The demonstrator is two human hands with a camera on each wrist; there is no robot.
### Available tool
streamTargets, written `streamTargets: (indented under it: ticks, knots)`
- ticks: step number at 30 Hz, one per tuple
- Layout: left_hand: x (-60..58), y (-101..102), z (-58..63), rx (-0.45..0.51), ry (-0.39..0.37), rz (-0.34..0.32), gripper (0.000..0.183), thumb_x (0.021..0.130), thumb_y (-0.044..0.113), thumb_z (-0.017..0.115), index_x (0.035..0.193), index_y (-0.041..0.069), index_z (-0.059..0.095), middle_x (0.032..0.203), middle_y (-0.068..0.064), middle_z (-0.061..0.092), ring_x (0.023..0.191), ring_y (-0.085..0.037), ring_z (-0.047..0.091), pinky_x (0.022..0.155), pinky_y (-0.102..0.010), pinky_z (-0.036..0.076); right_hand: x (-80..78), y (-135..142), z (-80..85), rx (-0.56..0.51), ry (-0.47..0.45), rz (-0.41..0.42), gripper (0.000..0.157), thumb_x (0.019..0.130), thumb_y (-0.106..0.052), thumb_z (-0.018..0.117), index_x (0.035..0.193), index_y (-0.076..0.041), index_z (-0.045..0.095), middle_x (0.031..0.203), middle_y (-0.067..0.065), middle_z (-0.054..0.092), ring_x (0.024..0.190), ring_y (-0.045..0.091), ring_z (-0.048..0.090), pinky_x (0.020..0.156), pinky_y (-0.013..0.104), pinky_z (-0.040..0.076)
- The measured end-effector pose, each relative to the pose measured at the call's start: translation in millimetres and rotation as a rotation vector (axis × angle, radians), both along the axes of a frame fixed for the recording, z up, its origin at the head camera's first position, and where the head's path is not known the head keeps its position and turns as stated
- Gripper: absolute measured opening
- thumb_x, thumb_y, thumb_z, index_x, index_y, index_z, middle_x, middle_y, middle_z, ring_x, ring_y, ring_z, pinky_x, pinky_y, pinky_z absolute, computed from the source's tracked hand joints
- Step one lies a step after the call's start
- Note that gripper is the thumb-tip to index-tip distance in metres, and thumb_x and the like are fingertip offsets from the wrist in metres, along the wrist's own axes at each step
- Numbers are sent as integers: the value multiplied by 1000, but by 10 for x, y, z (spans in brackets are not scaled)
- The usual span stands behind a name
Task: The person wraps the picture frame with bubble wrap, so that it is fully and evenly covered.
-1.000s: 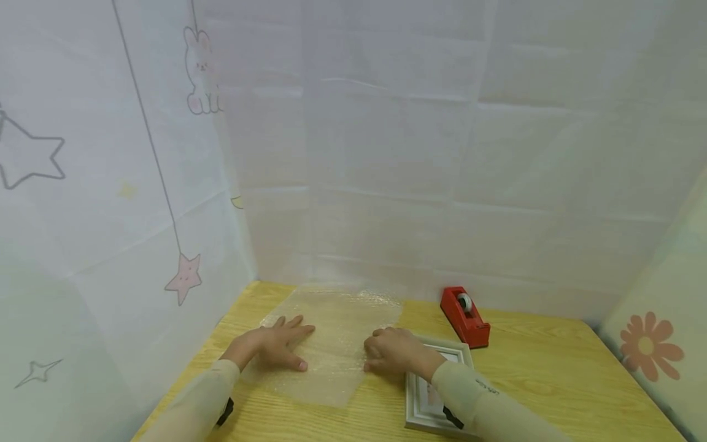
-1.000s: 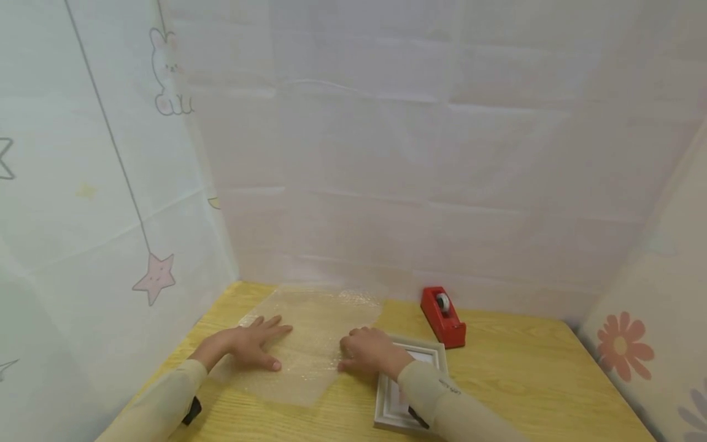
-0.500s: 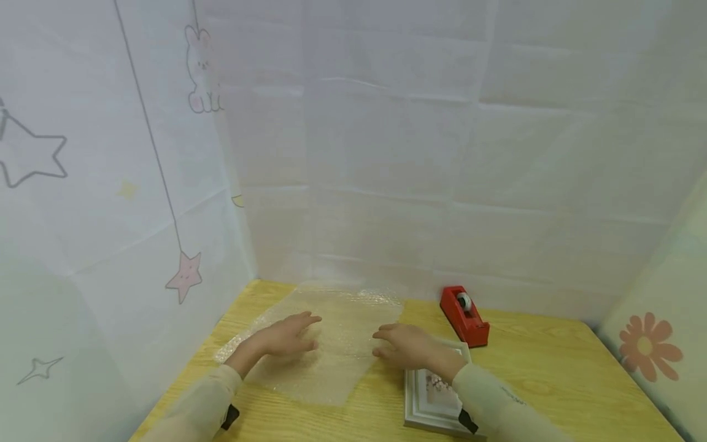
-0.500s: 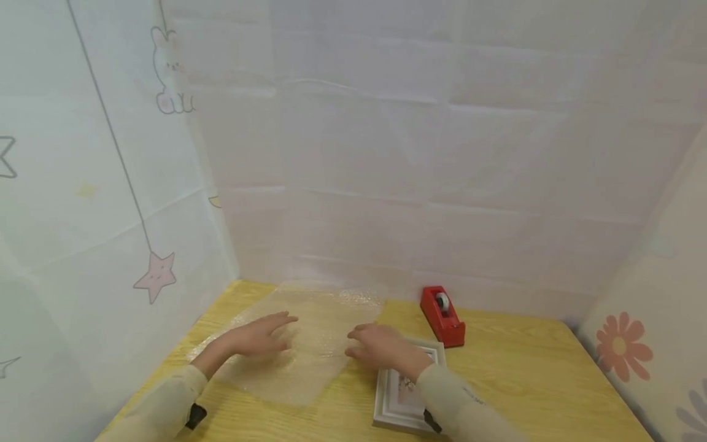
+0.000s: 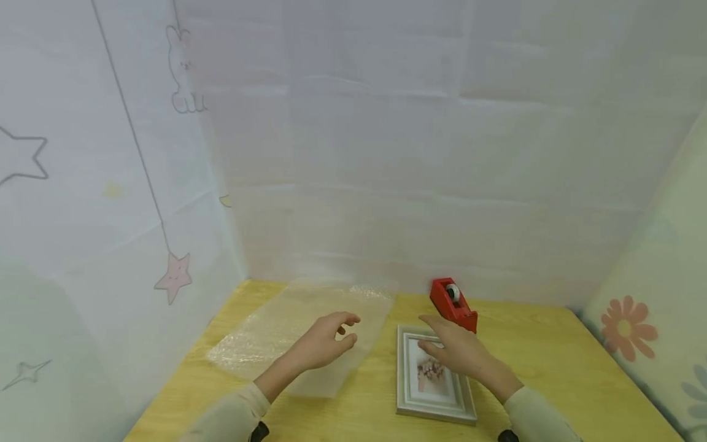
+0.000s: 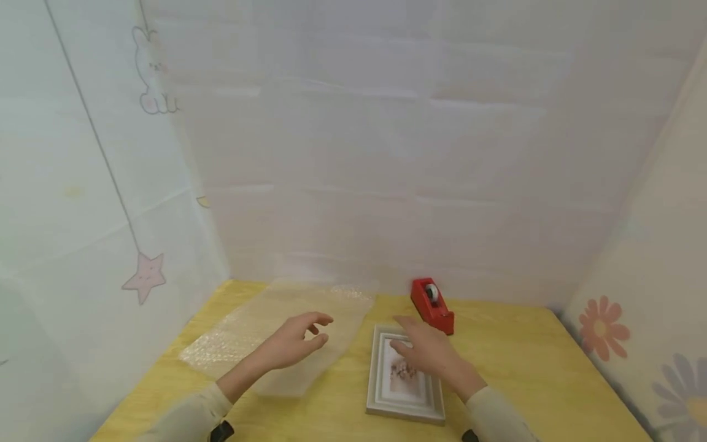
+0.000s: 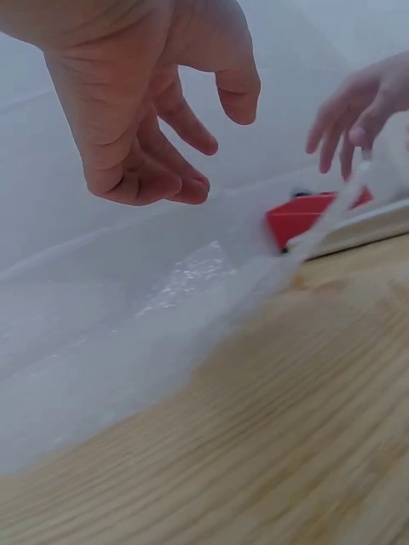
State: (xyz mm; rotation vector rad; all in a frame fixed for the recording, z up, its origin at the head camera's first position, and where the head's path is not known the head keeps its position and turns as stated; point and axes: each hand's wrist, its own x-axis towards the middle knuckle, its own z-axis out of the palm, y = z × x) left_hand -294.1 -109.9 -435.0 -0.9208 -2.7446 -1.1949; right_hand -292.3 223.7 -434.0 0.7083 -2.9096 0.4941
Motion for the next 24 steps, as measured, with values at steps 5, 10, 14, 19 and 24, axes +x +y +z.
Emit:
streamTargets:
  ticks: [5, 10, 14, 19, 24]
  knots:
    - [-41, 329, -69, 11, -21, 18, 36, 103, 19, 60, 137, 8, 59, 127, -11, 62, 105, -27, 61, 83, -42, 53, 71, 263, -43, -71, -1, -116, 62, 100, -40, 67, 148, -5, 51, 143, 17, 56, 124, 39, 57, 95, 61, 48]
    - [-29, 635, -205, 49, -39, 49, 38, 95, 11, 67, 132, 3, 60, 120, -17, 64, 106, -34, 61, 85, -45, 53, 113, 400, -134, -186, -95, -166, 57, 96, -30, 74, 140, 0, 56, 125, 21, 65, 94, 31, 68, 75, 50, 56]
    - [50, 878, -264, 73, -55, 65, 55, 86, 10, 74, 136, -3, 56, 116, -18, 60, 103, -35, 59, 80, -42, 53, 128, 479, -203, -276, -185, -205, 59, 92, -22, 78, 138, 5, 54, 104, 18, 68, 83, 27, 67, 68, 44, 56]
    - [116, 1067, -318, 77, -139, 79, 82, 76, 9, 80, 145, -15, 42, 111, -20, 55, 96, -28, 57, 79, -39, 54, 121, 596, -352, -346, -285, -276, 62, 91, -17, 79, 139, 9, 51, 85, 10, 65, 66, 24, 65, 57, 37, 54]
    - [120, 1114, -392, 63, -168, 92, 62, 69, 5, 83, 120, -17, 56, 93, -15, 54, 84, -25, 53, 74, -38, 52, 147, 646, -456, -383, -334, -222, 66, 90, -18, 80, 140, 12, 49, 84, 9, 63, 66, 22, 62, 55, 35, 53]
